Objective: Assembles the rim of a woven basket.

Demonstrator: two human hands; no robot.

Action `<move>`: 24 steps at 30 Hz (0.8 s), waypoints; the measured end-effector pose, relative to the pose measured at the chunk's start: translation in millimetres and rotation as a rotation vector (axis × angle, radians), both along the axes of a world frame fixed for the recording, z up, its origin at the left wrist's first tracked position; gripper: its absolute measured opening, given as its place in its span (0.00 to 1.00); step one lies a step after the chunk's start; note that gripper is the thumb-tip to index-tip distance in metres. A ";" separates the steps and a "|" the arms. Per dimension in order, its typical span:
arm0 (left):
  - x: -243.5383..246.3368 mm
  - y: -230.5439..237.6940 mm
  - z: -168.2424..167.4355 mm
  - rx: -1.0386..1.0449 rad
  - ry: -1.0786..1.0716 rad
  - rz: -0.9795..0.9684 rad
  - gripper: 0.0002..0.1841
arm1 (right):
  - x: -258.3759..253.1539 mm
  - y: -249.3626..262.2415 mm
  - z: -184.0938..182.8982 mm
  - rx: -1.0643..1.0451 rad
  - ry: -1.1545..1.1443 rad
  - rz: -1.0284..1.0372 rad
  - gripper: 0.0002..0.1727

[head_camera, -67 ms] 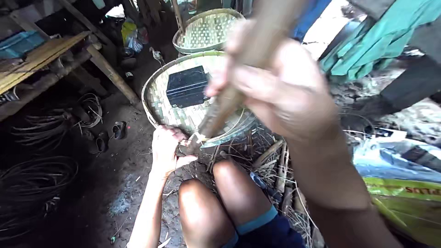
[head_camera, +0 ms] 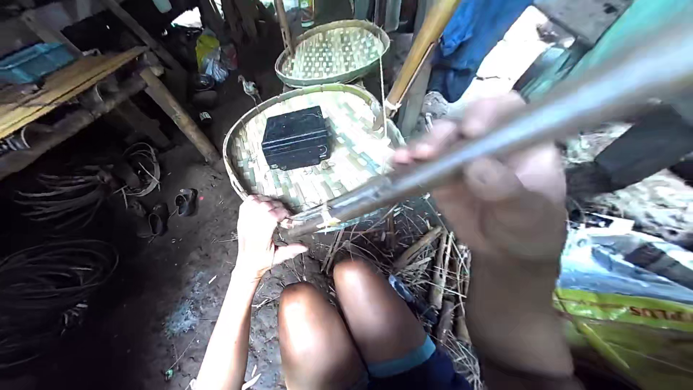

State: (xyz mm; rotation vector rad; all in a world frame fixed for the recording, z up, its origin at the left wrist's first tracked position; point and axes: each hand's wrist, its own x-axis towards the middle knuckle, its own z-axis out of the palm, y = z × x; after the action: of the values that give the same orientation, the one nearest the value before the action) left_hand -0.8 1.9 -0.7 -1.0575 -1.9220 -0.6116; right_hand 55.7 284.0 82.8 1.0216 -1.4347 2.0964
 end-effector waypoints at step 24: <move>44.9 107.3 9.0 0.043 0.110 0.354 0.13 | -73.6 56.6 -66.2 0.672 0.554 -0.478 0.11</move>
State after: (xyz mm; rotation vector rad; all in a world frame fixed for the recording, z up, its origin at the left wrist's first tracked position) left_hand 44.2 109.1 8.3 -0.6854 -1.9280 -0.3842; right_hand -17.8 340.6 16.6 1.2014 -1.8600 0.9015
